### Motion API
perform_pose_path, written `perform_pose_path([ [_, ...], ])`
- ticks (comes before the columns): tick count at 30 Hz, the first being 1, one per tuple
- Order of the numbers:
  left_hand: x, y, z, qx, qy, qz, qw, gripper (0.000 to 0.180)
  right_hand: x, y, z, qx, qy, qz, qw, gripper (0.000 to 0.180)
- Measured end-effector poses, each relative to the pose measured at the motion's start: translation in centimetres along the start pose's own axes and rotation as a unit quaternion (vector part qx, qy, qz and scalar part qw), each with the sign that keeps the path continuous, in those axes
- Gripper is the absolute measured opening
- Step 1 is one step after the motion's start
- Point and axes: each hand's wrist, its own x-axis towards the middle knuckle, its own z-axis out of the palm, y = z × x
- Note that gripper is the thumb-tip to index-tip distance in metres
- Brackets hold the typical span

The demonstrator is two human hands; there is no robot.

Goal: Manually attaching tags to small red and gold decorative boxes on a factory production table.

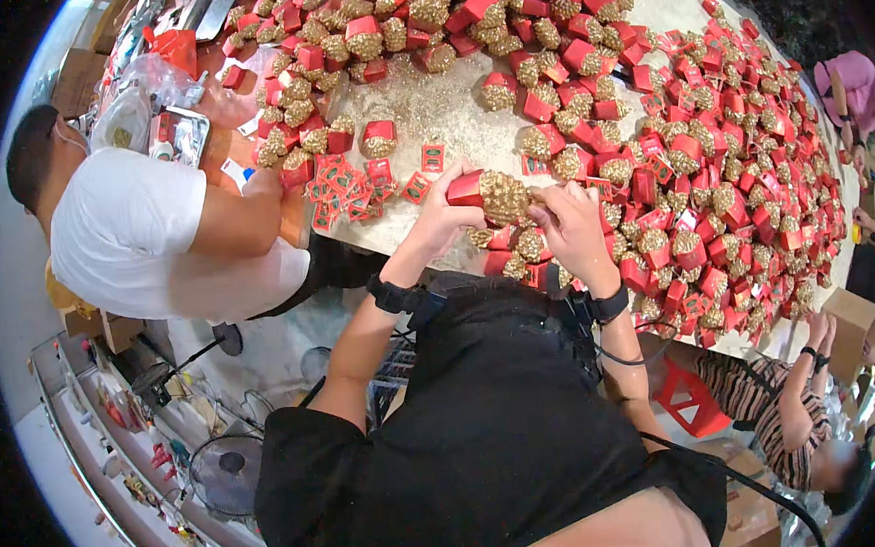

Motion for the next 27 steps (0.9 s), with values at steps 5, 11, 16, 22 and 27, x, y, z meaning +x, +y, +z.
perform_pose_path([
  [5,-0.4,-1.1,-1.2,0.097,-0.059,0.076,0.991,0.043,-0.7,-1.6,-0.8,0.063,-0.004,0.007,0.998,0.02],
  [11,-1.2,-0.2,-0.2,0.195,-0.062,0.118,0.972,0.043,-0.9,-1.5,-0.4,-0.02,0.0,-0.016,1.0,0.018],
  [16,-1.3,-1.5,-2.2,0.253,-0.052,0.139,0.956,0.042,-0.6,-2.5,-0.2,-0.079,-0.016,-0.024,0.996,0.01],
  [22,-1.3,-2.4,-0.2,0.343,-0.013,0.293,0.892,0.038,-1.3,-1.3,0.1,-0.072,-0.014,-0.068,0.995,0.018],
  [27,-2.1,-2.7,0.2,0.355,-0.016,0.304,0.884,0.036,-2.6,-1.0,0.3,-0.048,-0.035,-0.085,0.995,0.017],
])
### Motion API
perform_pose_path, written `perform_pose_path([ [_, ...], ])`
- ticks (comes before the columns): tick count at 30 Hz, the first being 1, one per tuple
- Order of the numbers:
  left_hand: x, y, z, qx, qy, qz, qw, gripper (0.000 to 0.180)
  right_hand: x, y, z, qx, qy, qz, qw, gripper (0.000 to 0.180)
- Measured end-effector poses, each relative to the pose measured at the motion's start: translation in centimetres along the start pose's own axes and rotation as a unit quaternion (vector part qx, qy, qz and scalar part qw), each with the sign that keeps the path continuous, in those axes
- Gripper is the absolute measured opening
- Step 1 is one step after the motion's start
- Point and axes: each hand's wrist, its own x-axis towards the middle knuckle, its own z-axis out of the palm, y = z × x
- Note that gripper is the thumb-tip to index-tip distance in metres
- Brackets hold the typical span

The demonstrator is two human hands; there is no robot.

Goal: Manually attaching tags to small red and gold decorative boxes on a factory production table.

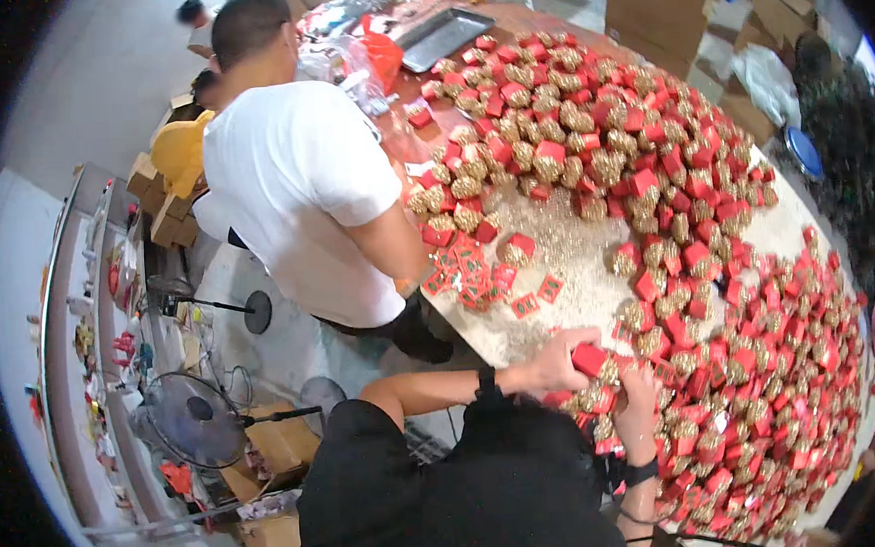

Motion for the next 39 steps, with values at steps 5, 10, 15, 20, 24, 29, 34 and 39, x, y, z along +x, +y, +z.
perform_pose_path([
  [5,0.9,1.2,0.6,-0.022,0.023,-0.004,0.999,0.035,1.0,0.6,-0.3,0.05,0.015,0.026,0.998,0.015],
  [10,3.9,-0.5,0.5,0.016,-0.1,0.051,0.994,0.042,0.4,2.4,-1.8,-0.035,-0.059,0.006,0.998,0.015],
  [15,8.6,-6.8,-0.1,0.1,-0.38,0.021,0.919,0.067,-1.4,4.5,-4.3,-0.226,-0.169,0.331,0.9,0.022],
  [20,11.9,-14.8,-1.2,0.354,-0.158,-0.131,0.912,0.078,-1.9,3.4,-1.6,-0.434,-0.103,0.47,0.761,0.065],
  [24,15.9,-17.7,-0.5,0.397,-0.119,-0.143,0.899,0.077,-1.4,4.1,1.8,-0.294,-0.142,0.382,0.864,0.056],
  [29,17.7,-22.4,3.5,0.279,-0.015,-0.22,0.935,0.07,-0.3,7.7,4.4,-0.157,-0.279,0.232,0.918,0.043],
  [34,16.5,-22.5,4.5,0.271,-0.001,-0.184,0.945,0.064,2.5,10.3,6.1,-0.09,-0.305,0.227,0.92,0.04],
  [39,12.9,-15.9,3.2,0.189,0.018,-0.105,0.976,0.05,2.8,13.6,9.2,0.398,-0.102,0.415,0.812,0.057],
])
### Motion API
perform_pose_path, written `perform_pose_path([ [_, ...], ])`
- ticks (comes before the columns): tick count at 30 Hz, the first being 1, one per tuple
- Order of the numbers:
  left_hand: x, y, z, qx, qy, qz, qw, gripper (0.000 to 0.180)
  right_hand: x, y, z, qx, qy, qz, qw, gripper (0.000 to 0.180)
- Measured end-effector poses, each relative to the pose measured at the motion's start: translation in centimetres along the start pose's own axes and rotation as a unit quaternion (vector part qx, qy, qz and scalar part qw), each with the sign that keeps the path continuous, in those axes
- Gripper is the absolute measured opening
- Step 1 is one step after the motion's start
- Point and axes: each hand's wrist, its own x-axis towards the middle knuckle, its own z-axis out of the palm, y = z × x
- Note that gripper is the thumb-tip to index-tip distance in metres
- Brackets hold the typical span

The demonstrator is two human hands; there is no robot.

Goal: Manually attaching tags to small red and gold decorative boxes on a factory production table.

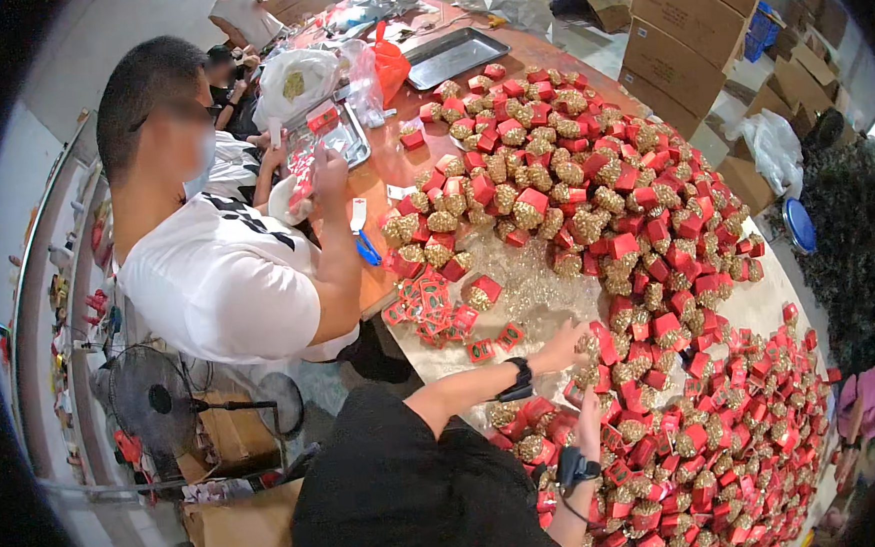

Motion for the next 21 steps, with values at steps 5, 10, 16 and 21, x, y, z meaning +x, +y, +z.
perform_pose_path([
  [5,-7.5,4.5,-4.3,-0.023,-0.192,0.058,0.98,0.045,1.6,0.4,2.1,0.435,-0.078,0.052,0.895,0.062],
  [10,-11.5,4.6,-6.8,-0.35,-0.031,-0.268,0.897,0.074,1.7,2.4,6.9,0.247,-0.099,-0.072,0.961,0.046],
  [16,-14.9,-0.2,-10.8,-0.193,0.046,-0.271,0.942,0.07,4.2,-1.3,11.5,-0.328,-0.031,-0.352,0.876,0.042],
  [21,-20.2,-5.5,-11.0,-0.017,0.145,-0.151,0.978,0.061,4.9,0.5,13.4,-0.612,-0.038,-0.389,0.687,0.059],
])
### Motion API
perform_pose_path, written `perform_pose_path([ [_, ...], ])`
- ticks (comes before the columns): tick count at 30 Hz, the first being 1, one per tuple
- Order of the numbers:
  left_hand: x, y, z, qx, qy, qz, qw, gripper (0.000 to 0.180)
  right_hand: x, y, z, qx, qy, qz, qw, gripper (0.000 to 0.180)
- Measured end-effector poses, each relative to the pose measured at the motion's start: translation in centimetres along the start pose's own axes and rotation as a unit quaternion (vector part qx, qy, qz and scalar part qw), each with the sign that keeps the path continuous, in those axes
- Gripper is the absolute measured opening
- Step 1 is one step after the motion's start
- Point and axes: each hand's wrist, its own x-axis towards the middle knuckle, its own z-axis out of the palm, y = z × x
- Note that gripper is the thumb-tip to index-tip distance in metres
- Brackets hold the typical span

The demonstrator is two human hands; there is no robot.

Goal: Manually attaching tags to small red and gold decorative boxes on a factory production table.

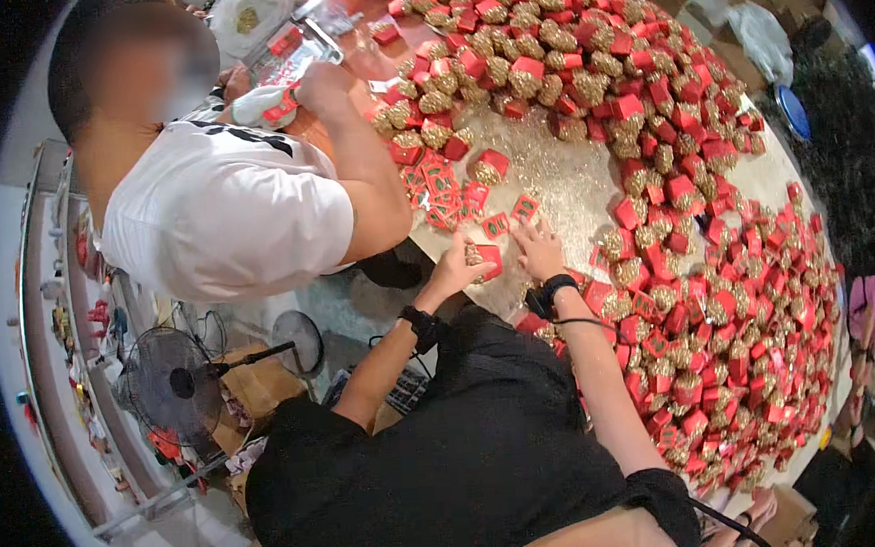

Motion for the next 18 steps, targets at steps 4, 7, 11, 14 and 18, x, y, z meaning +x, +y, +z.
perform_pose_path([
  [4,-1.6,0.3,-1.3,0.034,-0.015,-0.018,0.999,0.058,-1.4,0.9,2.8,0.117,0.049,0.058,0.99,0.039],
  [7,-2.0,-0.6,-1.1,0.06,-0.017,-0.021,0.998,0.062,-2.7,1.4,3.5,0.161,0.097,0.067,0.98,0.02],
  [11,-2.1,0.0,-0.9,0.074,-0.006,-0.087,0.993,0.065,-1.8,0.6,1.8,0.102,0.149,0.138,0.974,0.022],
  [14,-1.3,-0.1,-0.7,0.087,-0.02,-0.076,0.993,0.064,-0.4,0.1,0.8,0.05,0.175,0.286,0.941,0.022],
  [18,0.1,2.1,-0.3,0.055,-0.07,-0.032,0.995,0.052,-1.0,3.9,4.3,0.223,0.111,0.266,0.931,0.027],
])
